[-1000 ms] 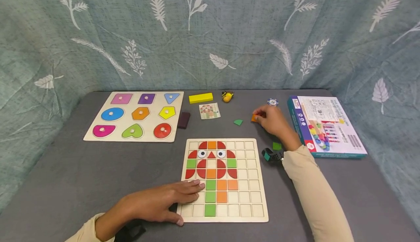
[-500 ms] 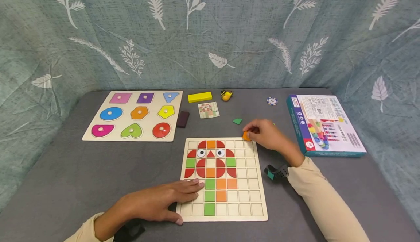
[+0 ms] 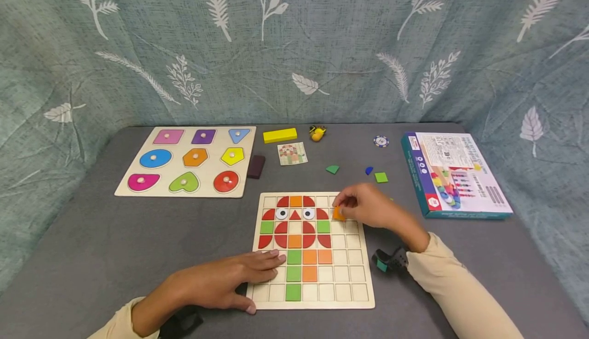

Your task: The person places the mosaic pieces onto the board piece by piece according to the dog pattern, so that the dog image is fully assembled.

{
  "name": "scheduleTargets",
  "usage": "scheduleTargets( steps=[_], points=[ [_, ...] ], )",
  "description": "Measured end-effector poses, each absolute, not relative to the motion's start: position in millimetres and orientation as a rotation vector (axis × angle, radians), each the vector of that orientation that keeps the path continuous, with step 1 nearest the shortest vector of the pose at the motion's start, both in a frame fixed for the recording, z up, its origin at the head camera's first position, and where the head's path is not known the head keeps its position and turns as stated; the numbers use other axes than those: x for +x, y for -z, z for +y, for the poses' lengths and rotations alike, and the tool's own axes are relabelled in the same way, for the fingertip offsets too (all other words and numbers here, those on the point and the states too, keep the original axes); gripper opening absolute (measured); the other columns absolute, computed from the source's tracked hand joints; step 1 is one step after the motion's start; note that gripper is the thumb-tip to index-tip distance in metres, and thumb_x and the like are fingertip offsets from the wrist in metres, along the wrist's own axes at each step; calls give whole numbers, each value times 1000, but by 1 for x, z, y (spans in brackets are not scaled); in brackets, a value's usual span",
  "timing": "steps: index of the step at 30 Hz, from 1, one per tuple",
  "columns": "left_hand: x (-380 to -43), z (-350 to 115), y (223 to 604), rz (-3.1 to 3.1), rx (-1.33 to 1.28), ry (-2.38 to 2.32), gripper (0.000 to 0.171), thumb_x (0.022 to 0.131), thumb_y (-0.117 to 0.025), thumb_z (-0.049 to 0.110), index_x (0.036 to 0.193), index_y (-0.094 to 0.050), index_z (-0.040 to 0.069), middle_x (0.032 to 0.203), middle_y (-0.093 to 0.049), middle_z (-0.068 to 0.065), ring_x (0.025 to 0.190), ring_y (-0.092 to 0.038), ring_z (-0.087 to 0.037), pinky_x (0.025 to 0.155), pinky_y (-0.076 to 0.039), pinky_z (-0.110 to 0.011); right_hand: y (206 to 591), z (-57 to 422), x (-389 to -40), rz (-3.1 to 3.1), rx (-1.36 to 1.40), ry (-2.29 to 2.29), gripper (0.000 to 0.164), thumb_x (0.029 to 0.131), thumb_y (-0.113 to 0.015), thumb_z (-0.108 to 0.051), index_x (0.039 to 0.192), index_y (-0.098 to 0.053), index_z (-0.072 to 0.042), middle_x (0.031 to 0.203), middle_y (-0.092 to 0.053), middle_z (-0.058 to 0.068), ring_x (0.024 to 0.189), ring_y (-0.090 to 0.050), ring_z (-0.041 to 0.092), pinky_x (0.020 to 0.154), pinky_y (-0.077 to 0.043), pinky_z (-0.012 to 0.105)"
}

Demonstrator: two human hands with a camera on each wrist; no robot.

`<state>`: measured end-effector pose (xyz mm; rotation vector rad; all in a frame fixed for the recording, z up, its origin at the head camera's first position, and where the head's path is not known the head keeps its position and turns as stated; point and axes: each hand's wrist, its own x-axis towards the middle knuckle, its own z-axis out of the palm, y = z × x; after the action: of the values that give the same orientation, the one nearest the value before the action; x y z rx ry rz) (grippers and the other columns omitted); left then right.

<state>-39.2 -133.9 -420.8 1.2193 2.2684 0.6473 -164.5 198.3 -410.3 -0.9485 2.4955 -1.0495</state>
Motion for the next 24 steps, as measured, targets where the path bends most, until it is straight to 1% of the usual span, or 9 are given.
scheduleTargets(
  steps=[7, 13, 19, 24],
  points=[
    [-39, -134, 420, 2275, 1225, -640, 65, 89, -72, 31, 145, -47, 10, 157, -27, -1, 145, -20, -20, 111, -29, -39, 409, 194, -149, 2341, -1008, 1025, 13, 88, -66, 3, 95, -72, -7, 85, -66, -4, 69, -53, 11, 61, -47, 25],
    [-39, -135, 420, 2277, 1232, -639, 62, 89, -72, 31, 143, -50, 11, 157, -28, -2, 145, -20, -20, 112, -28, -39, 407, 192, -139, 2307, -1008, 1010, 10, 89, -68, -2, 93, -72, -10, 85, -66, -6, 70, -55, 11, 62, -49, 25],
    [-38, -135, 420, 2279, 1218, -624, 62, 89, -71, 31, 144, -49, 12, 157, -28, -1, 145, -20, -19, 112, -28, -39, 406, 187, -128, 2251, -1018, 999, 8, 91, -68, -7, 94, -73, -13, 84, -67, -8, 72, -59, 10, 66, -51, 27],
    [-38, -134, 419, 2289, 1219, -606, 62, 89, -72, 31, 144, -49, 13, 157, -28, 0, 145, -20, -19, 112, -28, -39, 406, 182, -120, 2209, -1056, 989, 13, 90, -68, -3, 95, -73, -13, 89, -66, -10, 75, -59, 9, 69, -52, 27]
  ],
)
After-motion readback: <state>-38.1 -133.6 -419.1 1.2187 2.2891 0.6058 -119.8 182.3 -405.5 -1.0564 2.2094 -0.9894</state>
